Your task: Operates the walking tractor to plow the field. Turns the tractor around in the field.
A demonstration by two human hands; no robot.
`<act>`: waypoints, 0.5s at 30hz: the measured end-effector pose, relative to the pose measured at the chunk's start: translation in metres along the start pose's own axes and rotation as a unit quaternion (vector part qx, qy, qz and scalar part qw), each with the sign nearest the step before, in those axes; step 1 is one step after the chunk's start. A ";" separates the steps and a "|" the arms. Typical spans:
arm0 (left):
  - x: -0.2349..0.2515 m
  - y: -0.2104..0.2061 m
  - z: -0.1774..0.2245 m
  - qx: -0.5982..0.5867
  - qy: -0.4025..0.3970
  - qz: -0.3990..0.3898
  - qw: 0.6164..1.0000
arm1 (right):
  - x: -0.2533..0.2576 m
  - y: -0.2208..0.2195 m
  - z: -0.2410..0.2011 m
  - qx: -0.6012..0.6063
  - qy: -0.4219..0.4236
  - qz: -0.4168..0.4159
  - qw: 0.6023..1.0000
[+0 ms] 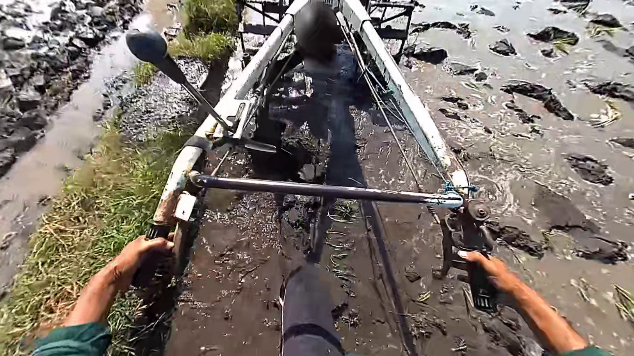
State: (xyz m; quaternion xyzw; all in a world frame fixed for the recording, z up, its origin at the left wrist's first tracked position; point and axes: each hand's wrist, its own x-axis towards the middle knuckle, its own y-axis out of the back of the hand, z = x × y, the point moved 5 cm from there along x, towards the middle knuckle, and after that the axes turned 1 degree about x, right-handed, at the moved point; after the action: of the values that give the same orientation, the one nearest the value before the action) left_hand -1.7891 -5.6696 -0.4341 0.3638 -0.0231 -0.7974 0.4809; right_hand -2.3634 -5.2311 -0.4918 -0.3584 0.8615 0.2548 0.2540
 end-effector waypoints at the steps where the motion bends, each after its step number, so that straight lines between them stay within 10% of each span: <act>1: 0.010 -0.009 0.011 0.007 -0.005 -0.006 1.000 | 0.016 0.009 -0.008 0.005 -0.006 -0.008 1.000; 15: 0.186 -0.079 0.173 0.015 -0.024 0.040 0.999 | 0.233 0.060 -0.157 0.032 0.010 -0.017 0.999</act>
State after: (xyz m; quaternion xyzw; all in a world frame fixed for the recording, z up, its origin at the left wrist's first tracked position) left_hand -2.0036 -5.8274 -0.4416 0.3503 -0.0617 -0.7856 0.5062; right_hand -2.5913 -5.4047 -0.5044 -0.3676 0.8652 0.2192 0.2612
